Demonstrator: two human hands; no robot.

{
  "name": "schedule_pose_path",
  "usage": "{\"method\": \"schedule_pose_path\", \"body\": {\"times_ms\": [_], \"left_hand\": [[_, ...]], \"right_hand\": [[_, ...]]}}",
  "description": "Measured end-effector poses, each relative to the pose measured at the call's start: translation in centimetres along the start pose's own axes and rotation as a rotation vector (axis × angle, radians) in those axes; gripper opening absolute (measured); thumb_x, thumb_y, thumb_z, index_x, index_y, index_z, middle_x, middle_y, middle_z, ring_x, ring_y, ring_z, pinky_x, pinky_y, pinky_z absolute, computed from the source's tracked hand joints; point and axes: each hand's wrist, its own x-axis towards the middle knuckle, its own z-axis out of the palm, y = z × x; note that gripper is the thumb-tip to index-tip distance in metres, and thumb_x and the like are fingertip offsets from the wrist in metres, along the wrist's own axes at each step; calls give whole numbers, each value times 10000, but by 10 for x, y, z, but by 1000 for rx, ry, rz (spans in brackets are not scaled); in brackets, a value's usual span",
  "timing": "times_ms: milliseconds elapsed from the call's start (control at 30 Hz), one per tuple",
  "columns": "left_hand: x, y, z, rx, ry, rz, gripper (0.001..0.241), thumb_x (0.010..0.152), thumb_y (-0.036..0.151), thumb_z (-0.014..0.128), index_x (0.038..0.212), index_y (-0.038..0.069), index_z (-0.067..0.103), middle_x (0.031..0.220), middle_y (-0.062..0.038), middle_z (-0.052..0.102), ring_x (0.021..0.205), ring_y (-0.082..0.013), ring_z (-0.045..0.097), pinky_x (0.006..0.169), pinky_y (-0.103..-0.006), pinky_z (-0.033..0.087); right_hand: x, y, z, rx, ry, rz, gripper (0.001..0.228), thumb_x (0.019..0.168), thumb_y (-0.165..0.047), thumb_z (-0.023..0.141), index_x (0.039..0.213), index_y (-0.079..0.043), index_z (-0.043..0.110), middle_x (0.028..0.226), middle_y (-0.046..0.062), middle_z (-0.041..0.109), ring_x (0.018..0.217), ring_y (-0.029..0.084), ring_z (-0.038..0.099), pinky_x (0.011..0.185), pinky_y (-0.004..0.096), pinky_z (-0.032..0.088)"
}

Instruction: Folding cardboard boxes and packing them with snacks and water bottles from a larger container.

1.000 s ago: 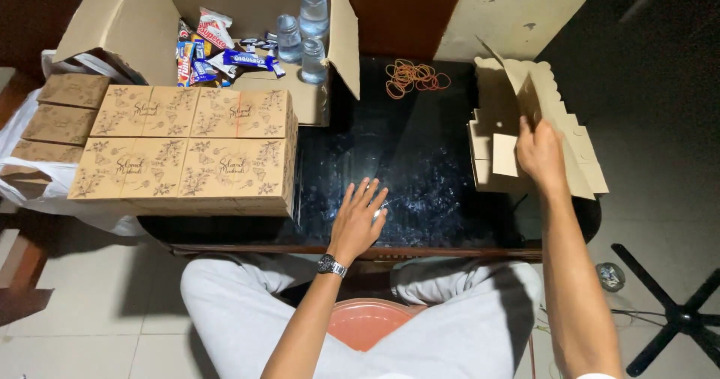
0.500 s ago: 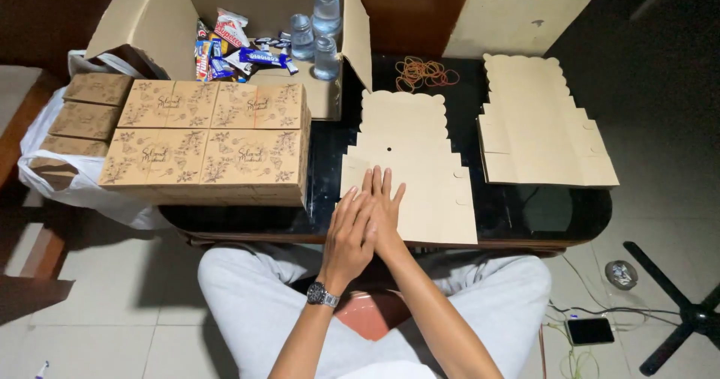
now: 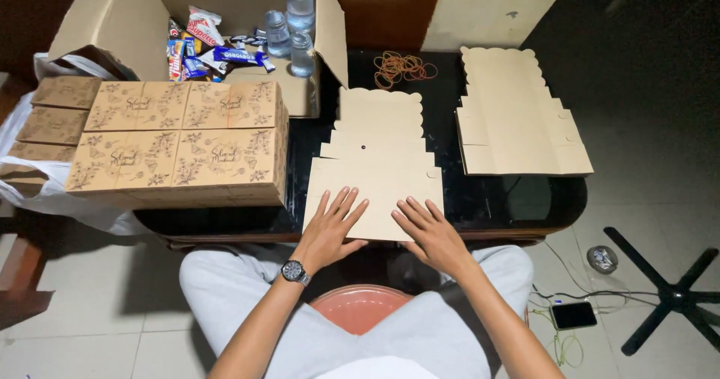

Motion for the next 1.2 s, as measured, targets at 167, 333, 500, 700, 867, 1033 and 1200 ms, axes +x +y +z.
{"method": "schedule_pose_path", "body": {"times_ms": [167, 333, 500, 700, 867, 1033, 1200], "left_hand": [[-9, -16, 10, -34, 27, 49, 822, 882, 356, 705, 1591, 143, 347, 1614, -153, 377, 1517, -299, 292, 1261, -499, 133], [-17, -32, -18, -300, -35, -30, 678, 862, 96, 714, 1504, 91, 497, 1550, -139, 488, 1467, -284, 408, 1263, -431, 225], [-8, -42, -40, -758, 136, -387, 290, 966, 87, 663, 1229, 166, 755, 1157, -39, 773, 1147, -232, 700, 1021, -383, 550], [12, -25, -28, -598, 516, -585, 459, 901, 103, 730, 1327, 19, 582, 1114, -273, 690, 1091, -441, 674, 871, -535, 586], [18, -3, -9, -23, 600, -409, 629, 857, -1, 728, 1446, 14, 506, 1299, -209, 510, 1356, -411, 423, 1093, -509, 411], [30, 40, 24, -34, 430, -76, 384, 880, -19, 638, 1264, -6, 647, 1361, -224, 585, 1416, -383, 439, 1200, -513, 321], [36, 80, 34, -77, 430, -35, 445, 929, 106, 517, 1309, -114, 593, 1396, -286, 577, 1389, -382, 483, 1210, -509, 297]], "right_hand": [[-19, 27, -10, 124, -15, 15, 665, 920, -235, 602, 1562, -216, 426, 1630, 12, 409, 1509, 205, 346, 1256, 428, 215], [-13, 30, -47, 574, 71, 201, 506, 895, -27, 616, 1386, -145, 647, 1436, 61, 646, 1380, 285, 542, 1210, 479, 358], [-16, 58, -14, 783, 260, 634, 169, 916, -162, 779, 1080, -174, 816, 1023, 44, 805, 1033, 188, 752, 984, 362, 567], [13, 26, -6, 597, 524, 852, 663, 850, -145, 834, 1452, -118, 557, 1014, 182, 738, 1010, 360, 717, 925, 481, 572], [25, 12, 9, 261, 581, 719, 657, 842, -72, 805, 1445, -60, 545, 1242, 180, 563, 1193, 403, 569, 955, 514, 511], [36, -18, 15, 59, 456, 455, 562, 671, 156, 745, 1186, -67, 711, 1443, 188, 528, 1459, 421, 407, 1139, 501, 409], [35, -42, 26, 249, 322, 351, 586, 816, 23, 615, 1400, -32, 614, 1460, 141, 594, 1404, 311, 506, 1221, 445, 346]]}}
